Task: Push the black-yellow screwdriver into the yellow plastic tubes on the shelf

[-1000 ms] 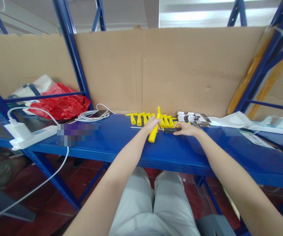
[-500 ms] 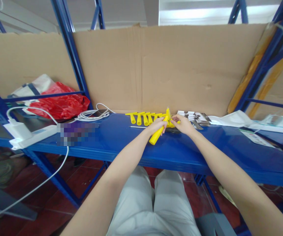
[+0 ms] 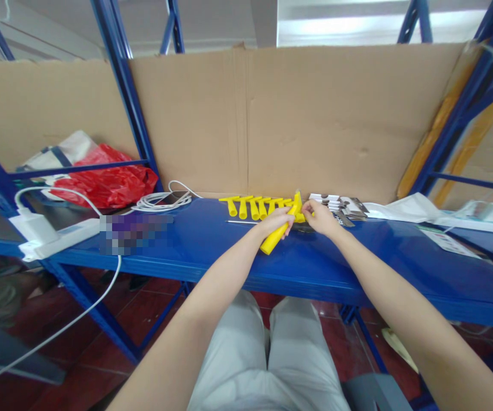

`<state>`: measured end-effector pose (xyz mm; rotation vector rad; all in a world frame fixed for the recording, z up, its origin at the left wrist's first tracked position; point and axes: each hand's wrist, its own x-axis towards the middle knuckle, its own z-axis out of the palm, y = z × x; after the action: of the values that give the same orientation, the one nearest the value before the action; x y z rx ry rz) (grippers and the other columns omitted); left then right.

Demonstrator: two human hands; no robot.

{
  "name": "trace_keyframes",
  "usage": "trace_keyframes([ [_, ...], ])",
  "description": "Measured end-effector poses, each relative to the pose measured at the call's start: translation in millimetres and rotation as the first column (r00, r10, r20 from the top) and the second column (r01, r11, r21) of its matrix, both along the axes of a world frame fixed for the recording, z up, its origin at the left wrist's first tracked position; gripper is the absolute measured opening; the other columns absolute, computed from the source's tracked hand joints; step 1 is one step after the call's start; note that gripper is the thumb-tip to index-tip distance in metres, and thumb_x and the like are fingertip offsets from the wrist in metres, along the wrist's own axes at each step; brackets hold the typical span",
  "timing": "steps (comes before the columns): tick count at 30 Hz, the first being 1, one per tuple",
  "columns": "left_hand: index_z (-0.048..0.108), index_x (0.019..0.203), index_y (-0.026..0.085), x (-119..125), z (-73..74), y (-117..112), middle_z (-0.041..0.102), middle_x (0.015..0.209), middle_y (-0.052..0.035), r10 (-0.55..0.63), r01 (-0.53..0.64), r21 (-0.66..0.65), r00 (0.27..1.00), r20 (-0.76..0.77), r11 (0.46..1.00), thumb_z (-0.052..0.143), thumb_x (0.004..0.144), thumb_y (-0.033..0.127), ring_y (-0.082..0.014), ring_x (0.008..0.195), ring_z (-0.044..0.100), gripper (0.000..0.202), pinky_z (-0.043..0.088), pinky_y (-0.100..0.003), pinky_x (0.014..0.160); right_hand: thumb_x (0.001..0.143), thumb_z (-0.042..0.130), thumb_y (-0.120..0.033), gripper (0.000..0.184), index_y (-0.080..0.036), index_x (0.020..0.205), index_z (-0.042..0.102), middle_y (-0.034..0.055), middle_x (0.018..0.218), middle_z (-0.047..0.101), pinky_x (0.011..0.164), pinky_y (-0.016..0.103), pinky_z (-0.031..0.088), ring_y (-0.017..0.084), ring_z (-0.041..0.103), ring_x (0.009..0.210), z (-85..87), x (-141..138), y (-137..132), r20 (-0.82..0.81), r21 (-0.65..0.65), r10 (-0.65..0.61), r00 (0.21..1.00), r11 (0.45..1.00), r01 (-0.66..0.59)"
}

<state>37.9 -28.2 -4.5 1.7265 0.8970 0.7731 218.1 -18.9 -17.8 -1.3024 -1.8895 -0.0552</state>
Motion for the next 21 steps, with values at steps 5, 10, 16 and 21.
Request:
trace_keyframes([
  [5, 0.058, 0.098, 0.017, -1.1, -0.1, 4.5, 0.046, 0.043, 0.007, 0.16, -0.158, -0.022, 0.985, 0.073, 0.987, 0.049, 0.062, 0.009, -0.0113, 0.035, 0.045, 0.038, 0.041, -0.021, 0.042, 0.081, 0.048, -0.015, 0.008, -0.02, 0.081, 0.053, 0.006, 0.08, 0.065, 0.074, 0.031, 0.047, 0.02, 0.061, 0.076, 2.2, 6.8, 4.2, 0.024, -0.001, -0.041, 0.999, 0.999, 0.041],
  [10, 0.051, 0.081, 0.02, -4.2, 3.5, 5.6, 0.045, 0.041, 0.0073, 0.231, -0.216, -0.091, 0.951, 0.207, 0.972, 0.051, 0.063, 0.011, -0.0103, 0.032, 0.043, 0.02, 0.038, -0.02, 0.04, 0.084, 0.045, -0.014, 0.012, -0.019, 0.086, 0.055, 0.0116, 0.089, 0.066, 0.076, 0.032, 0.046, 0.023, 0.061, 0.082, 5.0, 26.7, 2.8, 0.081, -0.014, -0.244, 0.966, 0.969, 0.246],
  [16, 0.043, 0.07, 0.021, -4.4, 7.7, 3.1, 0.044, 0.038, 0.0061, 0.233, -0.193, -0.16, 0.926, 0.296, 0.968, 0.05, 0.061, 0.01, -0.0106, 0.031, 0.043, 0.016, 0.034, -0.018, 0.037, 0.087, 0.043, -0.014, 0.021, -0.013, 0.093, 0.063, 0.019, 0.1, 0.066, 0.084, 0.034, 0.045, 0.028, 0.061, 0.098, 13.5, 62.5, 7.7, 0.29, 0.021, -0.467, 0.835, 0.876, 0.482],
  [21, 0.042, 0.065, 0.022, -3.7, 10.5, 0.1, 0.044, 0.036, 0.0053, 0.226, -0.17, -0.192, 0.919, 0.323, 0.967, 0.046, 0.059, 0.009, -0.0106, 0.029, 0.041, 0.015, 0.034, -0.019, 0.035, 0.086, 0.044, -0.013, 0.025, -0.012, 0.092, 0.068, 0.0191, 0.1, 0.068, 0.085, 0.033, 0.046, 0.027, 0.062, 0.1, 16.3, 77.6, 16.0, 0.442, -0.02, -0.497, 0.747, 0.827, 0.562],
])
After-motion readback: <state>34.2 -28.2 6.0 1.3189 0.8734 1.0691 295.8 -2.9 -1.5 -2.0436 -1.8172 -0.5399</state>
